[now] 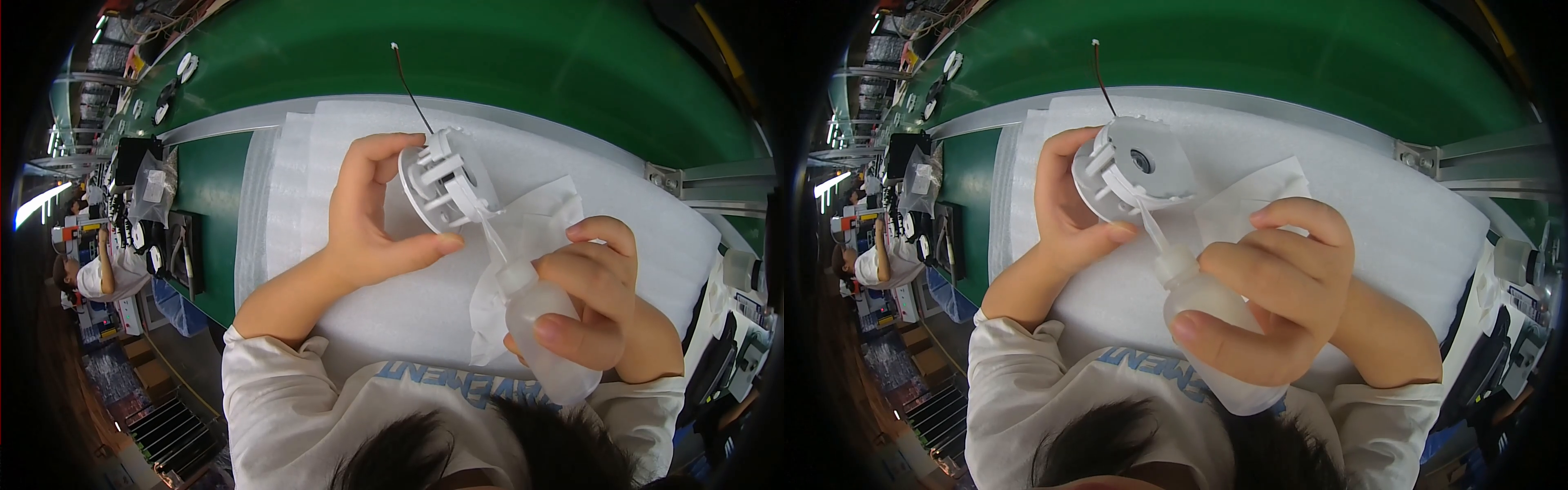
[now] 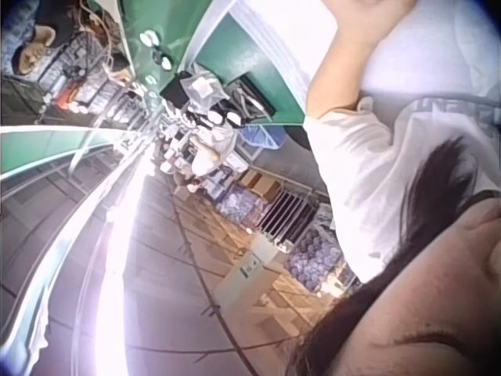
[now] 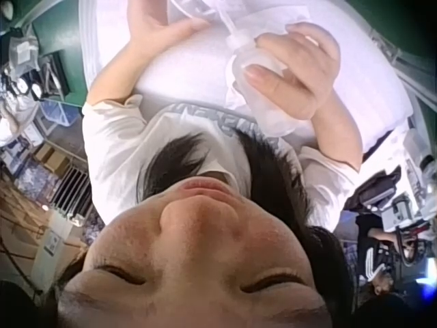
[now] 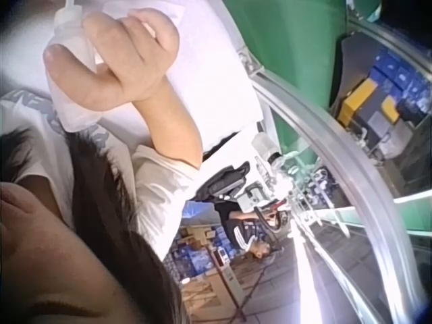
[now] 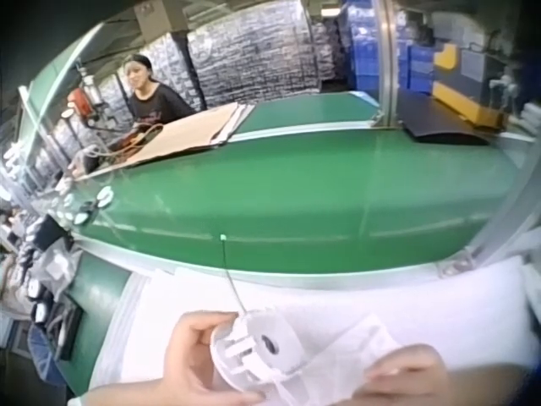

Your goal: The person applies adhesive from a squeeze bottle onto small white plastic components on an assembly line. The adhesive is dispensed directly from the bottle onto the components.

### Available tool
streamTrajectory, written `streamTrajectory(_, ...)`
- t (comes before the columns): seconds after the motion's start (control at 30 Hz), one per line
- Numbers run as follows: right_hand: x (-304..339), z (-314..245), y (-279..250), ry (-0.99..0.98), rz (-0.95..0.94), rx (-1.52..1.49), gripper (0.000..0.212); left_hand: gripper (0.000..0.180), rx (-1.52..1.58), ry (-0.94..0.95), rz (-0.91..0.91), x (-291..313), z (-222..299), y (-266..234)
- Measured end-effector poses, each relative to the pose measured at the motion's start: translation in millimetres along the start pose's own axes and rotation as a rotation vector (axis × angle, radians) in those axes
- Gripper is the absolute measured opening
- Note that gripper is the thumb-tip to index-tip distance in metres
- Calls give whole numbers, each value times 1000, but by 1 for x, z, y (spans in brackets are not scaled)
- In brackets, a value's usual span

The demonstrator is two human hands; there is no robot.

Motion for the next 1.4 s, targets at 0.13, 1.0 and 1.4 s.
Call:
streamTrajectory(0.13, 0, 1, 1, -11, -10, 1, 33, 68, 198, -129, 7, -1, -9, 1)
streamTrajectory(1.0, 1, 3, -1, -1, -11, -37, 31, 63, 394, -301, 36, -5, -22, 3)
streamTrajectory(1.4, 14, 42, 24, 426, -212, -604, 35, 63, 366, -327, 71, -4, -28, -2)
Point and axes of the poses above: each hand's wrist, its own x-axis away from the middle knuckle, its own y-axis out of the palm, z = x × y, the point moved 10 cm from there along -x, towards the middle knuckle, and after that the axes turned 1 degree about z, right-handed, at the moved point
